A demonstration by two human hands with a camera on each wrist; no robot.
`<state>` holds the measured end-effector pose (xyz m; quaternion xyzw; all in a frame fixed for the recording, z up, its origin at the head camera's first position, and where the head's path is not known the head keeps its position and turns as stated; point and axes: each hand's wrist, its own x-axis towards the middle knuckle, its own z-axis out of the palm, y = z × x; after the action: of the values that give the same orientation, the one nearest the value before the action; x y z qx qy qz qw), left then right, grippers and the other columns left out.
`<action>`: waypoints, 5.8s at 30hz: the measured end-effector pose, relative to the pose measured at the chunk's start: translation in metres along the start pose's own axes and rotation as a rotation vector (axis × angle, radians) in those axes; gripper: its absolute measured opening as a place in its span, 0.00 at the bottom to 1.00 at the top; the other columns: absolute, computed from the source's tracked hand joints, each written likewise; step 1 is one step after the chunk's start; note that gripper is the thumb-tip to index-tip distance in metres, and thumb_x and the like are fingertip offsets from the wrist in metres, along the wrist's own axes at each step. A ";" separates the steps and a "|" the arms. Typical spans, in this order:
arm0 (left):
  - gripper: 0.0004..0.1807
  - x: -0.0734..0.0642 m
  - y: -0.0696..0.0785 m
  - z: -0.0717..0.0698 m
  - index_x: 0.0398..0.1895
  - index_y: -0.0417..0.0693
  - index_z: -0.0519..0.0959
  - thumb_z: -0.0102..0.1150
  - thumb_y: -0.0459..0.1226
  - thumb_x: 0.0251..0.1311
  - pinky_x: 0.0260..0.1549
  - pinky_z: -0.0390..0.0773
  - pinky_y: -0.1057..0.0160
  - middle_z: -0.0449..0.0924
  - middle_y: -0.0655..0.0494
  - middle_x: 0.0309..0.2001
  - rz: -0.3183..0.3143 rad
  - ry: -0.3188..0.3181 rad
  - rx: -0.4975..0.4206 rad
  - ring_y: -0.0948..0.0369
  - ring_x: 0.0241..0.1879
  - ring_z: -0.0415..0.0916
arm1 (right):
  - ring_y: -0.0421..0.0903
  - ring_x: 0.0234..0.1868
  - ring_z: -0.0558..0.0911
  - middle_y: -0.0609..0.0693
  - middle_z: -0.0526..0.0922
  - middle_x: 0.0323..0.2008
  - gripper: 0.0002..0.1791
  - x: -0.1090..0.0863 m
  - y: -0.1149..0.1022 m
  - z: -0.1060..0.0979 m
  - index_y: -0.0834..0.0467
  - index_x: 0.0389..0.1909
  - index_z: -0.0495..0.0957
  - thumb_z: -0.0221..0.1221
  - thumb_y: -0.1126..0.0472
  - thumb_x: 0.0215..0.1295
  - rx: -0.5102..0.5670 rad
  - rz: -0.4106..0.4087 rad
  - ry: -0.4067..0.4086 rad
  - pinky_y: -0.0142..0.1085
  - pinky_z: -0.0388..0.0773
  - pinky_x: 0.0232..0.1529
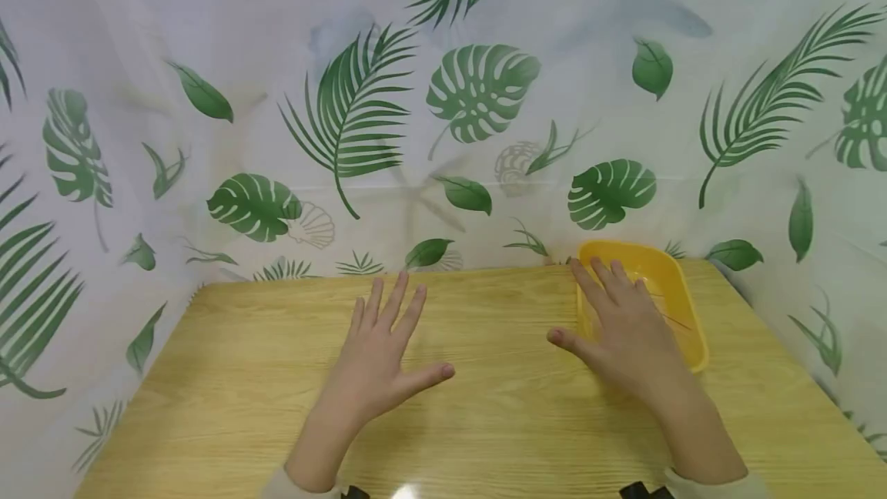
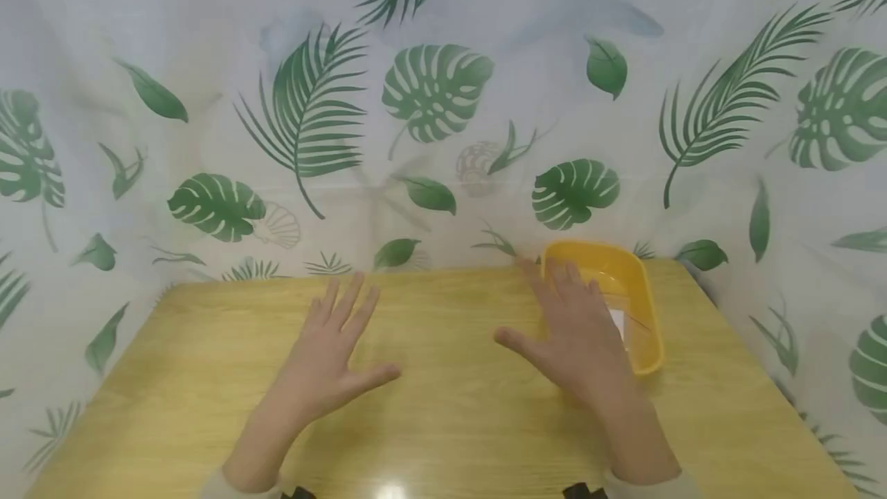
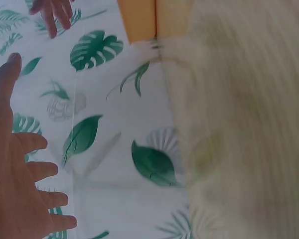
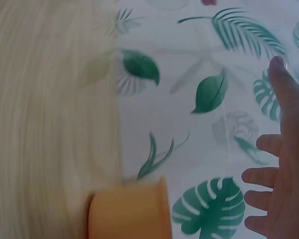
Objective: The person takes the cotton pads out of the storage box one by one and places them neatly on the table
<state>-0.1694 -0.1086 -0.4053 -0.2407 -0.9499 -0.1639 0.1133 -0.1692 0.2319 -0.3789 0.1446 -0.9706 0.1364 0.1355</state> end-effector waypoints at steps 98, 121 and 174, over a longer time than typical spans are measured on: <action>0.67 0.119 0.086 0.116 0.81 0.45 0.40 0.25 0.84 0.49 0.76 0.39 0.44 0.34 0.50 0.82 0.111 -0.286 0.180 0.51 0.80 0.32 | 0.67 0.77 0.28 0.62 0.18 0.76 0.81 -0.013 0.085 0.042 0.69 0.75 0.24 0.63 0.21 0.45 0.175 0.204 -0.301 0.67 0.35 0.72; 0.68 0.086 0.064 0.094 0.80 0.39 0.44 0.27 0.83 0.50 0.77 0.40 0.47 0.38 0.43 0.81 0.094 -0.278 0.209 0.48 0.80 0.33 | 0.63 0.78 0.27 0.63 0.20 0.77 0.82 -0.007 0.053 0.060 0.70 0.76 0.28 0.62 0.18 0.42 0.188 0.154 -0.301 0.65 0.32 0.73; 0.66 0.022 0.001 0.058 0.79 0.35 0.45 0.32 0.80 0.55 0.76 0.46 0.45 0.39 0.40 0.80 0.032 -0.197 0.162 0.45 0.79 0.33 | 0.62 0.79 0.31 0.61 0.24 0.78 0.81 0.016 -0.030 0.083 0.63 0.79 0.35 0.63 0.16 0.36 0.250 0.063 -0.324 0.61 0.39 0.75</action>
<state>-0.1955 -0.0769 -0.4519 -0.2608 -0.9626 -0.0602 0.0410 -0.1927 0.1754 -0.4442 0.1499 -0.9593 0.2348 -0.0456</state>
